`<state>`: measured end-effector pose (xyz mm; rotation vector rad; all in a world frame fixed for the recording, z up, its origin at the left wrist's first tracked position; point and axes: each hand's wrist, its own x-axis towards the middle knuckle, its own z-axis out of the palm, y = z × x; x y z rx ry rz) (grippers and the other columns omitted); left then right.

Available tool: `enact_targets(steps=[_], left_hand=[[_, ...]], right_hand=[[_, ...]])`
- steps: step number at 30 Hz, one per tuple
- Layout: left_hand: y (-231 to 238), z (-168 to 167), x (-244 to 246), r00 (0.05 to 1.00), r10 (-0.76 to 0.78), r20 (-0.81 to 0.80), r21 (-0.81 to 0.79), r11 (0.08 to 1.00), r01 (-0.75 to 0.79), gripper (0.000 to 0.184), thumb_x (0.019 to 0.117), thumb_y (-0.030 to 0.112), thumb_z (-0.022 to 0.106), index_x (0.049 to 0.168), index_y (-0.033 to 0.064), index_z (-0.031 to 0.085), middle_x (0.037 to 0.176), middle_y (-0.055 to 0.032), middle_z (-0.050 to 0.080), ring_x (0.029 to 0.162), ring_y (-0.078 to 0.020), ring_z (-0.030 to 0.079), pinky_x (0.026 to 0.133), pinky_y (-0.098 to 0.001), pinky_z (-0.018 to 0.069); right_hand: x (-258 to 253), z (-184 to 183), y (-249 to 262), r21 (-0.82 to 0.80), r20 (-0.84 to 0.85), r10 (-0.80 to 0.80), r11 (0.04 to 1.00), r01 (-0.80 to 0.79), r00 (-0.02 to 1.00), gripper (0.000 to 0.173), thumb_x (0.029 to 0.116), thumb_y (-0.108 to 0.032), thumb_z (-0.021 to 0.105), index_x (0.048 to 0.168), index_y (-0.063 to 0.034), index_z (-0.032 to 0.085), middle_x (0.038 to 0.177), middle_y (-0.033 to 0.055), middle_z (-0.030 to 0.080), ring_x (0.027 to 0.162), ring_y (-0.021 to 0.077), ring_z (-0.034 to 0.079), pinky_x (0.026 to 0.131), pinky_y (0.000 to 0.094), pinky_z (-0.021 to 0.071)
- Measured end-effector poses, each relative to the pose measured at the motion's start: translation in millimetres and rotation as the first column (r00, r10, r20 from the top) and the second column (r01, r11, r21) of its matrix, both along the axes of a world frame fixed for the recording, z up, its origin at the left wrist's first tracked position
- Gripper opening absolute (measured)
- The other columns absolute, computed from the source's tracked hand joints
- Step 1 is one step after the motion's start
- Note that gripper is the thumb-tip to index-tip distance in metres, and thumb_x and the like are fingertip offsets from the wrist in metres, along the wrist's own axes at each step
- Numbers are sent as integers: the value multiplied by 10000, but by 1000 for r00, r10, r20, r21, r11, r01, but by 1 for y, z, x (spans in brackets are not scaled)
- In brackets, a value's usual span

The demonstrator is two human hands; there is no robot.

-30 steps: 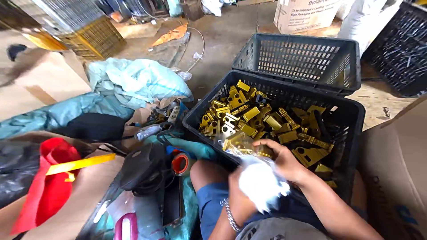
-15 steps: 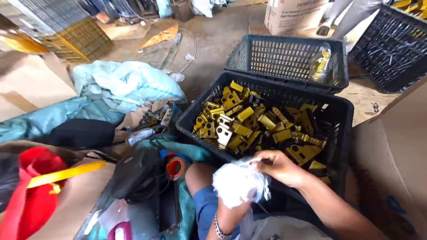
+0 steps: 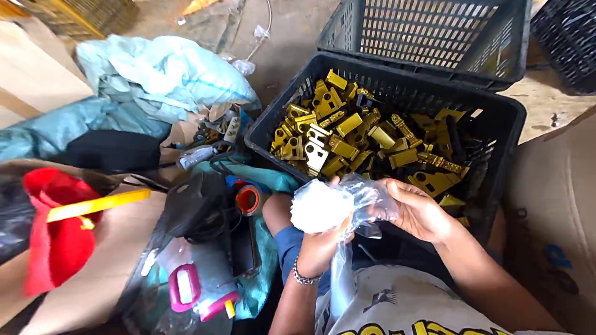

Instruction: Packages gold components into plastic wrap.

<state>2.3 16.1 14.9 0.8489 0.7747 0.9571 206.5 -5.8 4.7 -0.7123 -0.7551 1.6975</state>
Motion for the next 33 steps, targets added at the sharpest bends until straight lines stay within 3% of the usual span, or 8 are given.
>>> enact_targets(steps=[5, 10, 14, 19, 25, 27, 30, 33], left_hand=[[3, -19, -18, 988, -42, -149, 349, 933, 92, 697, 803, 145, 854, 1392, -30, 523, 1152, 2, 724, 1034, -70, 692, 943, -285, 582], [2, -23, -20, 953, 201, -227, 387, 917, -101, 270, 835, 38, 736, 1087, -7, 652, 863, 43, 730, 767, -35, 689, 723, -235, 595], [-3, -14, -23, 971, 24, -240, 651, 745, 142, 521, 894, 185, 775, 1327, -48, 600, 1263, 26, 696, 1168, 28, 613, 1044, -214, 501], [2, -21, -25, 984, -76, -163, 625, 763, 162, 540, 888, 150, 789, 1350, -37, 583, 1285, -29, 694, 1178, -75, 650, 1051, -300, 537], [39, -44, -65, 631, 702, -329, 768, 588, -253, 490, 832, 162, 787, 1091, -195, 572, 999, -104, 695, 974, -19, 663, 921, -211, 543], [27, -28, -61, 805, 548, -228, 663, 693, -284, 315, 850, 174, 804, 1042, -36, 669, 960, 49, 716, 939, 66, 650, 868, -155, 539], [10, -12, -52, 976, -72, -205, 434, 887, 157, 278, 809, 177, 859, 1064, 155, 750, 992, 105, 758, 939, 1, 700, 882, -241, 594], [15, -30, -79, 928, 214, -306, 497, 867, -37, 242, 793, 90, 824, 1018, 64, 738, 944, 61, 746, 906, -19, 696, 852, -250, 592]], right_hand=[[-20, -12, -12, 66, 120, 26, 997, -34, 992, 143, 941, -89, 697, 1068, -146, 726, 961, -48, 760, 838, 69, 714, 777, 274, 616], [-23, -11, -22, -116, 294, 126, 989, -96, 947, 164, 1044, -153, 514, 937, -142, 638, 696, -115, 604, 568, -1, 577, 560, 186, 524], [-18, -10, -22, -74, 185, 253, 967, -243, 950, 161, 1017, -96, 581, 1094, -138, 717, 995, -93, 755, 890, 40, 724, 821, 260, 624], [-42, -13, -15, -67, 370, 25, 998, 0, 929, 150, 947, -51, 607, 1076, -99, 666, 813, -102, 696, 621, -31, 607, 559, 161, 529], [-33, 3, -9, 78, 383, 71, 991, -109, 921, 70, 949, -100, 690, 913, -152, 659, 748, -113, 693, 563, -26, 617, 507, 150, 528], [-40, 5, 8, 142, 453, -44, 990, -23, 890, 201, 864, -105, 782, 804, -170, 601, 688, -124, 660, 518, -52, 571, 472, 130, 480], [-58, 14, 24, 363, 661, -22, 884, -294, 750, 163, 735, -71, 825, 754, 6, 682, 718, 11, 670, 656, -30, 587, 622, 138, 485], [-53, 26, 63, 353, 763, 43, 808, -472, 645, 313, 800, -145, 826, 678, 7, 581, 656, 19, 582, 617, -5, 514, 573, 165, 399]])
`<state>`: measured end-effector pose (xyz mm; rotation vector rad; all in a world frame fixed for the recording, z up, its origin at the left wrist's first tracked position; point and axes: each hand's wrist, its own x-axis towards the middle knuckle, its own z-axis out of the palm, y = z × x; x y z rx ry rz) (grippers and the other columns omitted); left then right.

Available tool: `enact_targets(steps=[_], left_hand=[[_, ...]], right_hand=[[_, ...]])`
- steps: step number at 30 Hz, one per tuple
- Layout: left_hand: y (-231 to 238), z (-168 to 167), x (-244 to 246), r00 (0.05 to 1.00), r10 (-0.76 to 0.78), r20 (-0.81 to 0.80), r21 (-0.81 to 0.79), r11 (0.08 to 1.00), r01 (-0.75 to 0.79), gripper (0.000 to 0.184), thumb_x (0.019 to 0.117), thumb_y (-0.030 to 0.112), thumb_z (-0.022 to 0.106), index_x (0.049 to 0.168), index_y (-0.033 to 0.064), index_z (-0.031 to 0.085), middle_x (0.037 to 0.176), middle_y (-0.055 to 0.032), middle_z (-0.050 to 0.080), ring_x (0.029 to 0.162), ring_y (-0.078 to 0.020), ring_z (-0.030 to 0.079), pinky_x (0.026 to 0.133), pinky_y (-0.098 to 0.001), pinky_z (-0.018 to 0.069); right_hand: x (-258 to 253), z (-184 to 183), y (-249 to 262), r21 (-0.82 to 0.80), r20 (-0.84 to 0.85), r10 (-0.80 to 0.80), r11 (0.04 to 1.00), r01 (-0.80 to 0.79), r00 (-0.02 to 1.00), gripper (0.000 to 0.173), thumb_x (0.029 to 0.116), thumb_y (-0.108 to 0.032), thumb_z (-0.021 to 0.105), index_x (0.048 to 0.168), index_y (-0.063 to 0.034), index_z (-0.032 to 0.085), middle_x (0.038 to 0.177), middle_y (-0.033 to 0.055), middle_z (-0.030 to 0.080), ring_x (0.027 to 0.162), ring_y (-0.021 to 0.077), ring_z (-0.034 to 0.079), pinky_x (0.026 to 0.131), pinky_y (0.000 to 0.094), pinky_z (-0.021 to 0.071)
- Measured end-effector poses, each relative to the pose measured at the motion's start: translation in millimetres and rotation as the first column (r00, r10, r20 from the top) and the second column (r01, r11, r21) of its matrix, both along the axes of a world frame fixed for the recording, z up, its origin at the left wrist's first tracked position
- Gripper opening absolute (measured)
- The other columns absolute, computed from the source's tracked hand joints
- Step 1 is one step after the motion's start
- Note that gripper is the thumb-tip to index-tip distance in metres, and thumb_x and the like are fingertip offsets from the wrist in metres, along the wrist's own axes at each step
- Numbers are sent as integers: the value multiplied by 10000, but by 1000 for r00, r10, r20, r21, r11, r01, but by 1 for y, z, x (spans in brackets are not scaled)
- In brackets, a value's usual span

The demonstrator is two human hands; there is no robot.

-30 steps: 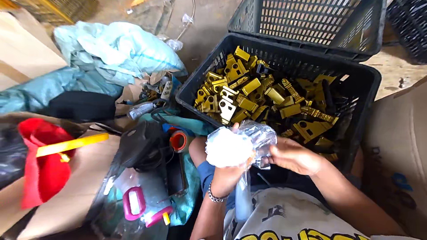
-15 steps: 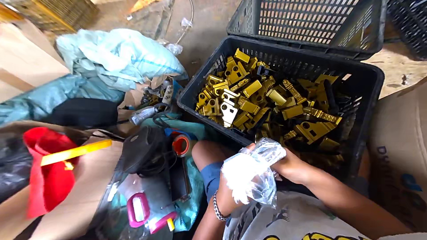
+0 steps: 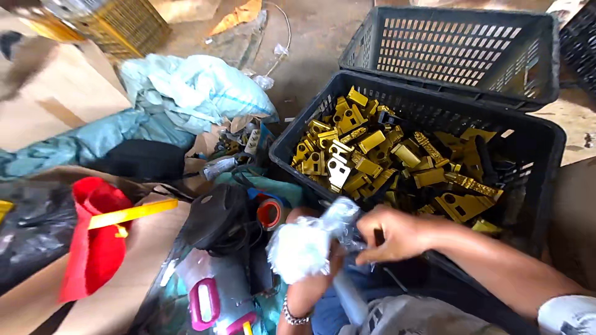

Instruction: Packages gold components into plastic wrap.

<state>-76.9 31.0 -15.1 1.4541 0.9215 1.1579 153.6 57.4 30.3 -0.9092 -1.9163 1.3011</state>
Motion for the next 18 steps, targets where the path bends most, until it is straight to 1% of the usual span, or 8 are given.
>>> enact_targets(steps=[3, 5, 7, 9, 12, 15, 16, 18], left_hand=[[8, -21, -29, 914, 405, -27, 34, 914, -404, 347, 709, 9, 811, 1017, -31, 656, 891, 23, 716, 844, -44, 686, 808, -270, 598], [7, -20, -33, 861, 508, -30, 27, 861, -507, 461, 705, -25, 789, 1120, -101, 603, 988, -18, 726, 932, -54, 701, 873, -270, 598], [9, -16, -31, 854, 519, 33, 16, 854, -519, 453, 748, -49, 763, 1163, -96, 588, 1023, -26, 730, 965, -79, 705, 890, -285, 600], [11, -14, -26, 856, 509, 89, 37, 857, -513, 365, 773, -47, 746, 1115, -55, 619, 962, 5, 737, 892, -75, 711, 840, -282, 610], [19, -16, -16, 861, 499, 94, 49, 862, -505, 361, 756, -7, 783, 1085, -33, 638, 928, 24, 731, 856, -50, 705, 806, -264, 612], [27, -18, 0, 881, 462, 102, 31, 884, -467, 385, 732, -24, 800, 1081, -34, 639, 945, 29, 729, 879, -36, 697, 821, -257, 603], [29, -17, 8, 890, 443, 112, 21, 894, -447, 411, 723, -28, 807, 1093, -42, 627, 960, 32, 730, 898, -26, 693, 839, -250, 597], [34, -13, 25, 906, 400, 141, 21, 913, -406, 479, 704, -23, 836, 1113, -90, 595, 986, 13, 726, 946, -16, 687, 890, -237, 585]], right_hand=[[19, 4, 58, 42, 287, -279, 959, 279, 916, 195, 937, -158, 730, 898, 25, 673, 800, 97, 656, 678, 148, 621, 645, 329, 545], [28, -11, 105, 240, 592, -374, 928, 286, 714, 212, 921, 29, 671, 1119, -17, 731, 1179, 207, 670, 1025, 400, 668, 858, 581, 558], [32, -20, 145, 141, 854, -183, 983, 122, 486, 507, 882, 153, 624, 1291, -131, 718, 1574, 215, 399, 1395, 564, 351, 1049, 760, 343], [50, -44, 162, 150, 901, -91, 983, -107, 425, 507, 855, 180, 639, 1225, -147, 756, 1562, 221, 426, 1438, 564, 312, 1123, 767, 264], [82, -53, 144, 430, 802, -297, 889, -156, 518, 442, 674, 163, 820, 1016, -117, 808, 1413, 243, 568, 1375, 559, 409, 1110, 793, 264], [105, -26, 88, 470, 548, -489, 851, 234, 679, 321, 751, -180, 867, 1015, -28, 764, 1485, 217, 504, 1448, 467, 337, 1162, 704, 227], [109, -21, 65, 397, 343, -587, 798, 453, 733, 425, 770, -244, 832, 1072, 32, 718, 1455, 170, 537, 1407, 350, 427, 1150, 583, 341], [107, -2, 28, 67, -83, -753, 650, 757, 653, 522, 806, -244, 795, 1267, -79, 614, 1263, -11, 665, 1131, 121, 656, 945, 344, 584]])
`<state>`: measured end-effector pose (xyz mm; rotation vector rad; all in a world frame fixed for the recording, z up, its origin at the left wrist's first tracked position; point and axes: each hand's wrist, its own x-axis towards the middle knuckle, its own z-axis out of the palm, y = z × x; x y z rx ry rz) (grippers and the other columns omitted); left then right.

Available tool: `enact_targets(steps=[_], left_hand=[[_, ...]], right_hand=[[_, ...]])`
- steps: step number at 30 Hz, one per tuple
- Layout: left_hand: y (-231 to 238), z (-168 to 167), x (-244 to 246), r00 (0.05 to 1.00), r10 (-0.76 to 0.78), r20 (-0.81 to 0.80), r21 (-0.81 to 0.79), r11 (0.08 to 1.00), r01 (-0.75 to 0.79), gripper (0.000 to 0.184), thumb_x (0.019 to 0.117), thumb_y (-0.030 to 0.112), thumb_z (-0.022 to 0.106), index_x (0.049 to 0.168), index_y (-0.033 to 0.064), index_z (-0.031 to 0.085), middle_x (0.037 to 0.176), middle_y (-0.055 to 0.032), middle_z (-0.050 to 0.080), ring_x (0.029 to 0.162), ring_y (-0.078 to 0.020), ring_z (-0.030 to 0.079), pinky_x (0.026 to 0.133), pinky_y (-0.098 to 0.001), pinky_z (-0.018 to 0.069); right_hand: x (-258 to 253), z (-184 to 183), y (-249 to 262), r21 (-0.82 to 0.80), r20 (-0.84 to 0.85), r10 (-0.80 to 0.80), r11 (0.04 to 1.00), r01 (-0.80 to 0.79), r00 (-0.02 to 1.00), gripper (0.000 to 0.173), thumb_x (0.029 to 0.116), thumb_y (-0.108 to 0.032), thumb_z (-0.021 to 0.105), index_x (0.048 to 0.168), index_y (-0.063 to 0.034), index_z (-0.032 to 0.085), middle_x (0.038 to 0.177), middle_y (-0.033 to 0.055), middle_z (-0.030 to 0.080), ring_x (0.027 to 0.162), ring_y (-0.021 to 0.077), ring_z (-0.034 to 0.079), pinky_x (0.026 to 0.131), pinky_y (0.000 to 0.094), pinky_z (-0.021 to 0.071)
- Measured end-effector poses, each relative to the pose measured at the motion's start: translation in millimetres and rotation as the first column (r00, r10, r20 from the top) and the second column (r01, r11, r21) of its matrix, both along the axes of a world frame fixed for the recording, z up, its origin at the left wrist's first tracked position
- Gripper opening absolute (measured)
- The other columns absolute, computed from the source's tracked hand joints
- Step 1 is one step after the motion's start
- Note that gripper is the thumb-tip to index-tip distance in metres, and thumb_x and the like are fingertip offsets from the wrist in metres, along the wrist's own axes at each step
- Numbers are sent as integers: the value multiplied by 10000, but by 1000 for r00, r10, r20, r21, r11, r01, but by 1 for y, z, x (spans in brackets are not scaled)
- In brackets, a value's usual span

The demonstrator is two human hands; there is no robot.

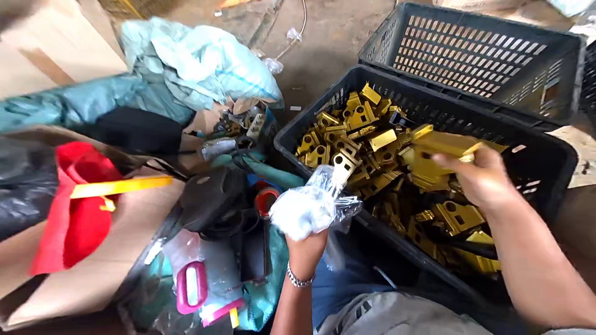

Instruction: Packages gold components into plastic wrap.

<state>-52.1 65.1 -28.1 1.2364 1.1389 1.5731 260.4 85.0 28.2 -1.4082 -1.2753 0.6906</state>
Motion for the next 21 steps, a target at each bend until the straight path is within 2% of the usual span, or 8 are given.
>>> enact_targets(steps=[5, 7, 10, 12, 14, 16, 18, 21], left_hand=[[-5, 24, 44, 993, -92, 71, -12, 996, 93, 517, 724, -39, 835, 1154, -119, 559, 1014, 22, 719, 981, 18, 675, 928, -201, 569], [-14, 34, 59, 990, -122, 66, -61, 990, 126, 461, 742, -39, 815, 1129, -121, 578, 993, 10, 720, 964, 20, 673, 907, -187, 564], [-21, 44, 66, 984, -116, 135, -123, 983, 133, 369, 787, -71, 758, 1126, -38, 615, 972, 29, 720, 936, -11, 681, 889, -216, 578], [-25, 46, 61, 984, -131, 123, -113, 983, 145, 329, 783, -76, 751, 1080, 2, 634, 929, 66, 725, 908, 1, 687, 863, -218, 586], [-34, 41, 49, 978, -207, -12, -34, 978, 206, 383, 743, -14, 795, 1075, 8, 606, 939, 110, 719, 926, 63, 673, 860, -178, 576], [-32, 33, 46, 952, -232, -197, 118, 959, 258, 418, 745, 75, 825, 1076, -80, 623, 976, 24, 740, 962, 56, 674, 889, -166, 566], [-25, 28, 48, 920, -167, -353, 229, 939, 258, 526, 753, 179, 828, 1096, -165, 626, 1023, -126, 731, 1013, -11, 672, 941, -184, 535], [-13, 21, 45, 936, -55, -347, 252, 956, 149, 504, 765, 181, 811, 1078, -175, 637, 996, -140, 727, 974, -26, 680, 916, -193, 548]], right_hand=[[-15, 28, -53, 11, -346, 433, 889, -458, 832, 533, 937, -256, 718, 1375, -326, 424, 1422, -14, 601, 963, 235, 741, 705, 392, 662], [-47, 21, -56, -127, -373, 428, 855, -503, 823, 402, 963, -203, 670, 1264, -182, 404, 1196, -26, 661, 927, 137, 729, 729, 337, 657], [-87, -18, -49, 60, 109, 169, 983, -176, 980, 352, 953, -176, 687, 1160, 71, 546, 993, 43, 698, 890, 26, 688, 804, 208, 591], [-103, -45, -48, 226, 461, 89, 950, -214, 883, 287, 861, -122, 731, 1022, 101, 645, 1012, 213, 720, 872, 249, 737, 767, 374, 622], [-111, -51, -53, 87, 529, 209, 951, -298, 822, 377, 850, -129, 738, 1106, 124, 628, 1050, 279, 704, 885, 364, 742, 773, 478, 618], [-106, -39, -48, -164, 401, 373, 928, -335, 837, 519, 848, -165, 746, 1223, 153, 579, 1123, 301, 684, 1050, 398, 697, 934, 536, 548], [-101, -26, -45, -259, 150, 456, 874, -410, 877, 677, 852, -175, 761, 1369, 168, 491, 1297, 263, 631, 1244, 245, 604, 1105, 357, 440], [-97, -9, -43, -247, -342, 441, 810, -532, 830, 731, 812, -90, 792, 1427, 76, 433, 1290, 118, 623, 1151, 50, 615, 1003, 203, 508]])
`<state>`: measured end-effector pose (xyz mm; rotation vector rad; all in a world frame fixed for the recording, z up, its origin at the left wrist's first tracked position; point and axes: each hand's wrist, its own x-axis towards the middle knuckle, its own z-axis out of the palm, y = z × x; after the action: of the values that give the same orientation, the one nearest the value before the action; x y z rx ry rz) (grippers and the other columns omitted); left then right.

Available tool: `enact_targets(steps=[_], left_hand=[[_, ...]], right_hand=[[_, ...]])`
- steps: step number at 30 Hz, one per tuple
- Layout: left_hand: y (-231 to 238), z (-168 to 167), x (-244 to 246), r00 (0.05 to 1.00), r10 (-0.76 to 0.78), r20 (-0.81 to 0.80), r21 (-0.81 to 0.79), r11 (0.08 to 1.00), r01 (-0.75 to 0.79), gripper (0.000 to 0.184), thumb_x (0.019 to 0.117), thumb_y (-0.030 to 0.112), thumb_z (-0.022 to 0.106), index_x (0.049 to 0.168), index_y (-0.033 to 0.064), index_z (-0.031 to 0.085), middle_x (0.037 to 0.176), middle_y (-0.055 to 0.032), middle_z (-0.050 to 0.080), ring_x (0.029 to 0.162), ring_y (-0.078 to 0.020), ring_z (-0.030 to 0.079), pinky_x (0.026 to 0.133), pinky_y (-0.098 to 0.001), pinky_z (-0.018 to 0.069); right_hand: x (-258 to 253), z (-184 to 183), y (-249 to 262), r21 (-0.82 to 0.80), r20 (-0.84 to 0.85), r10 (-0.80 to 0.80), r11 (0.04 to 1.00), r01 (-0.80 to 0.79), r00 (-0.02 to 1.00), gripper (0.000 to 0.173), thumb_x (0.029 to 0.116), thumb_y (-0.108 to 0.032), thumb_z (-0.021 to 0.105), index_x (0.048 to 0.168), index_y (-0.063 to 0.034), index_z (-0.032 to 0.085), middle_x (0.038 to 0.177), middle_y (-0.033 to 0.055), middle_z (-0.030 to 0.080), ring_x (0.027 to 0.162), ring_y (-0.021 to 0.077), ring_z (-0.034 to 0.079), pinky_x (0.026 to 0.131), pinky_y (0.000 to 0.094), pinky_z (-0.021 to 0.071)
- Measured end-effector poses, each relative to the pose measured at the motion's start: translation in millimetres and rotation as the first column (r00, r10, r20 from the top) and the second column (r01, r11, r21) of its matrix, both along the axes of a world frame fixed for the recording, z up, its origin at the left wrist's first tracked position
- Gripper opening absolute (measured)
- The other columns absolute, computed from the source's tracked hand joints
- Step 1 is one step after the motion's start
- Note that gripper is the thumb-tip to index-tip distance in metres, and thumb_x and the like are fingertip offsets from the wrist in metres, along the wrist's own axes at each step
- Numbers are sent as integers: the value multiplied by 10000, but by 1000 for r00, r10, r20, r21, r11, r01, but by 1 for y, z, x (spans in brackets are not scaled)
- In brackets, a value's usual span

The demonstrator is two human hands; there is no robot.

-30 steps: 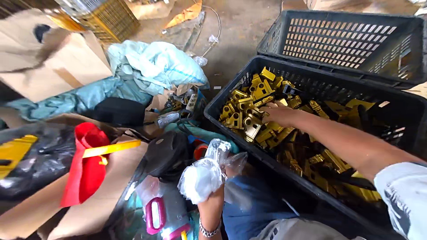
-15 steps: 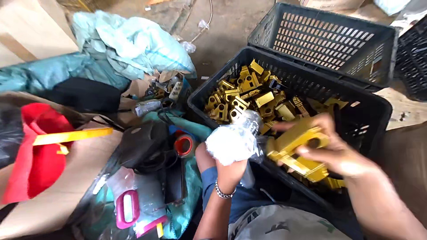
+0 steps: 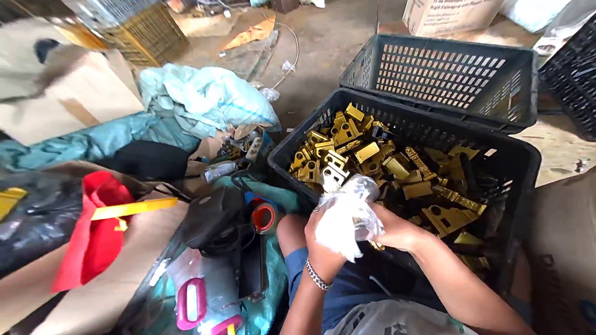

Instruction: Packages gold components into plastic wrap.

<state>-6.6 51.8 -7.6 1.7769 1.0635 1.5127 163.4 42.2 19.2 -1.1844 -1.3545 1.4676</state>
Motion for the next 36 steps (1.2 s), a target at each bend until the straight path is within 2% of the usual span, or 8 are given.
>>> enact_targets(steps=[8, 13, 16, 20, 22, 28, 34, 36], left_hand=[[-25, 20, 25, 978, 6, -209, 359, 930, 71, 302, 960, 277, 614, 948, -10, 706, 924, -133, 734, 946, -155, 686, 913, -245, 519], [-41, 10, -19, 957, -269, 110, -131, 950, 282, 256, 871, 169, 766, 1063, 19, 692, 983, 65, 731, 964, 81, 646, 889, -151, 540], [-38, 8, -45, 929, -199, 312, -250, 926, 282, 95, 932, 163, 718, 1014, 134, 757, 886, 58, 750, 799, -36, 696, 760, -244, 597], [-24, 3, -49, 985, -129, 117, -72, 988, 138, 521, 846, 152, 805, 1267, -72, 595, 1202, -45, 710, 1137, -59, 656, 1028, -272, 540], [-22, 2, -30, 981, -160, 111, -81, 982, 169, 538, 814, 102, 812, 1232, -153, 590, 1178, -99, 713, 1128, -64, 658, 1033, -258, 532], [-37, 9, -20, 849, -423, 316, -214, 840, 498, 817, 779, 169, 879, 1437, -74, 460, 1364, 1, 643, 1227, -41, 608, 1070, -270, 512], [5, -25, -54, 958, 260, -122, -33, 964, -266, 487, 812, 118, 738, 1131, -219, 590, 1006, -189, 727, 956, -113, 711, 892, -305, 571], [2, -10, -50, 992, 80, 103, -181, 982, -60, 464, 858, 121, 767, 1193, -131, 567, 1061, -37, 709, 993, -24, 676, 917, -234, 571]], right_hand=[[15, -4, -8, 238, -52, -144, 959, 152, 988, 682, 865, -128, 707, 1480, 53, 475, 1458, 227, 493, 1311, 159, 518, 1091, 253, 437], [38, -8, -28, 140, 79, -51, 989, 39, 996, 431, 760, -124, 853, 1146, -15, 695, 1082, -17, 737, 1005, -9, 678, 909, 195, 575], [83, 9, -26, 221, 287, -10, 974, -56, 958, 402, 666, -213, 921, 998, -89, 733, 965, -38, 723, 874, -7, 654, 786, 207, 564], [124, 20, 5, 224, -36, -511, 833, 506, 859, 457, 855, -86, 747, 1267, -116, 552, 1144, 24, 671, 1018, 141, 700, 890, 338, 617], [98, 18, 8, 94, 11, -465, 882, 462, 885, 576, 972, -198, 648, 1472, -80, 387, 1297, 110, 603, 1120, 209, 673, 943, 400, 592], [29, -10, -21, 58, -136, 89, 995, -82, 987, 47, 961, -88, 656, 935, -76, 693, 831, -93, 712, 771, -3, 675, 762, 213, 586], [15, -16, -20, -28, -159, -15, 1000, 10, 987, 204, 781, -91, 823, 760, -174, 637, 717, -127, 656, 637, -38, 604, 602, 161, 522], [-5, -17, -13, 73, -91, -116, 990, 123, 989, 233, 728, -120, 876, 760, -142, 647, 751, -103, 668, 688, -40, 618, 644, 162, 535]])
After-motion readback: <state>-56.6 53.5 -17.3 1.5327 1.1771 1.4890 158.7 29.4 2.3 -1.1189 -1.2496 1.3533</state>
